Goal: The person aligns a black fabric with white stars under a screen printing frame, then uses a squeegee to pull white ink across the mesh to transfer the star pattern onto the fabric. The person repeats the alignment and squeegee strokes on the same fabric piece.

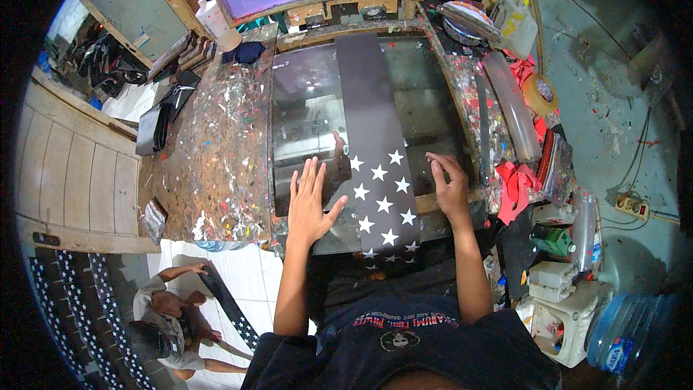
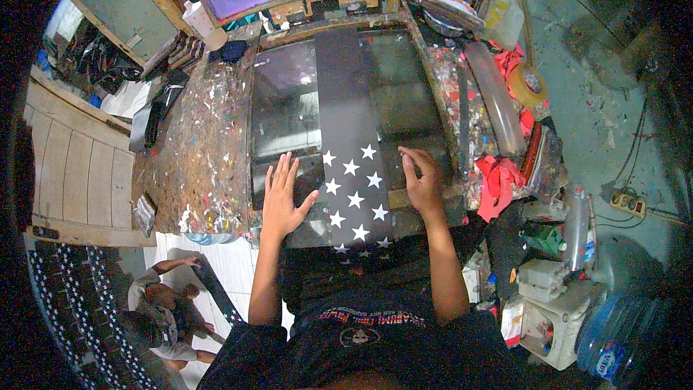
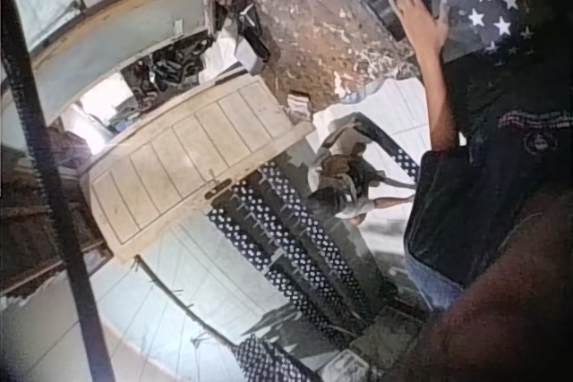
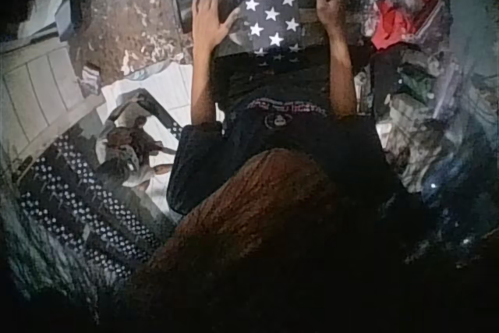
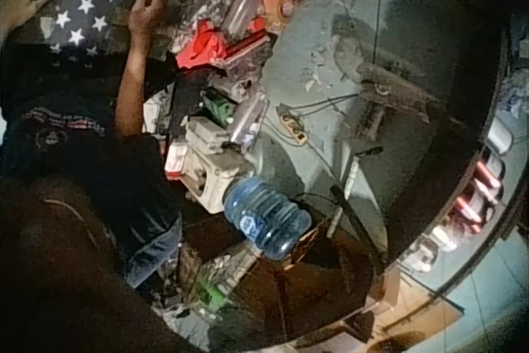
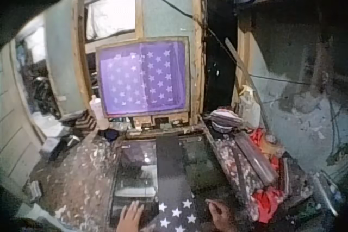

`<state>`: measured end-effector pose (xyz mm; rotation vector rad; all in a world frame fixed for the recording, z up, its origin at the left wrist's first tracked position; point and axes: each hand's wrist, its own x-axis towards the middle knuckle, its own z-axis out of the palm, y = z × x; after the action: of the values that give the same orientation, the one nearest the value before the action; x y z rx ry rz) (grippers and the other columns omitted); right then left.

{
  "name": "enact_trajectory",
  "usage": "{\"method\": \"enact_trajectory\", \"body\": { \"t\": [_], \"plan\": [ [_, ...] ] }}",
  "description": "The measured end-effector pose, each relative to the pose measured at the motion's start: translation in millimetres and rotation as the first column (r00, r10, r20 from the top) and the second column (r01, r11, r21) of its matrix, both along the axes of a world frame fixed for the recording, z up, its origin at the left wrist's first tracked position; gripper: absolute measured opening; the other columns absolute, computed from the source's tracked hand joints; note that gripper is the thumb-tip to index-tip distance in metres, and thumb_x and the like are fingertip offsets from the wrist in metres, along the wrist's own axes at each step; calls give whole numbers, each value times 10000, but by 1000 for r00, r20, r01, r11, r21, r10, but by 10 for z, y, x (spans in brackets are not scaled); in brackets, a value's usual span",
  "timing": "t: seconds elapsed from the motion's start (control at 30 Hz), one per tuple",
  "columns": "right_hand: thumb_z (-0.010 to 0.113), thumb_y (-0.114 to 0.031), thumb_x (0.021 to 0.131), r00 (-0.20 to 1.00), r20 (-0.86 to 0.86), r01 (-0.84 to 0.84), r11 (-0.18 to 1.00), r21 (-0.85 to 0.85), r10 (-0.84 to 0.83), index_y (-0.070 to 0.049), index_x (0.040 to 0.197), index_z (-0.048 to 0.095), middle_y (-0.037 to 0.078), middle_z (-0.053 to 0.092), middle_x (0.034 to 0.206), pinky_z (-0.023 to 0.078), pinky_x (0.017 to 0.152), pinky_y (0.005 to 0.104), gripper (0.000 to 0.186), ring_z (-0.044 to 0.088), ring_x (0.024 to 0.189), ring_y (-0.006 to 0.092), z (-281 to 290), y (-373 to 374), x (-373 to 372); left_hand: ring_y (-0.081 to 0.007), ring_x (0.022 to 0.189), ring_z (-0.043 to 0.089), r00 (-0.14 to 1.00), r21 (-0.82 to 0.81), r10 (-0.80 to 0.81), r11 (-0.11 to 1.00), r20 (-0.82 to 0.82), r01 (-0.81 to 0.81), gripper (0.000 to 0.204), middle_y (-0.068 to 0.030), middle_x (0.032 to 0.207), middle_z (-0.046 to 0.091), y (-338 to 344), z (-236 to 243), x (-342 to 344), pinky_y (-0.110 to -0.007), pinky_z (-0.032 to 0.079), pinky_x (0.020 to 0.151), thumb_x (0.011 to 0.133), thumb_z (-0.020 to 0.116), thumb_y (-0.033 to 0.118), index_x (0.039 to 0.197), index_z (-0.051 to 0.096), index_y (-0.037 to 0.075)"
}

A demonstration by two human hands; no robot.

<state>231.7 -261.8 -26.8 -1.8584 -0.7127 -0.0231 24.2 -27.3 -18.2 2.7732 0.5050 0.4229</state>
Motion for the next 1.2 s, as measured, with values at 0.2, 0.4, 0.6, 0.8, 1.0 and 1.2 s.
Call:
{"method": "enact_trajectory", "body": {
  "t": [0.2,0.4,0.6,0.8,1.0,1.2],
  "plan": [
    [582,-168,978,1000,-19,6,1000,-19,-7,-52,1124,711,135,707,1085,486,930,365,227,656,1045,289,9,-3,-11,-296,1503,235,1000,7,2,1000,-22,-2,847,-191,1594,300,3,-3,-2,-475,128,1228,914,551,576,1499,363,-8],
    [580,-171,979,1000,9,2,1000,-17,-2,-48,1122,712,134,709,1105,485,945,370,230,656,1058,292,-5,-3,3,-294,1504,232,1000,11,5,1000,-23,-5,842,-189,1590,306,1,-1,-2,-476,124,1229,915,550,576,1497,368,-4],
    [581,-175,981,1000,-17,-1,1000,-13,1,-52,1122,713,124,711,1101,481,955,367,229,656,1061,283,10,-6,-2,-289,1506,227,1000,15,8,1000,-28,-8,846,-183,1594,301,2,-7,0,-475,120,1231,918,540,586,1499,364,-3],
    [580,-188,987,1000,-26,-2,1000,-17,1,-61,1136,708,124,703,1118,475,963,365,234,644,1081,278,-39,-14,15,-285,1510,217,999,9,9,1000,-35,-9,851,-179,1599,292,-5,13,5,-476,116,1232,917,537,591,1502,361,-1],
    [578,-187,988,1000,-18,6,1000,-17,-6,-57,1133,708,127,704,1116,481,952,367,234,649,1068,282,-18,-8,2,-286,1510,218,999,11,12,1000,-35,-11,853,-173,1602,288,0,-8,6,-477,118,1231,914,541,593,1505,360,4],
    [576,-184,987,1000,-12,3,1000,-16,-4,-55,1135,707,129,706,1117,485,946,367,237,654,1062,282,21,-7,-10,-284,1510,219,999,11,14,1000,-39,-14,852,-173,1603,286,3,-12,2,-478,121,1231,913,548,589,1506,359,6]
  ]
}}
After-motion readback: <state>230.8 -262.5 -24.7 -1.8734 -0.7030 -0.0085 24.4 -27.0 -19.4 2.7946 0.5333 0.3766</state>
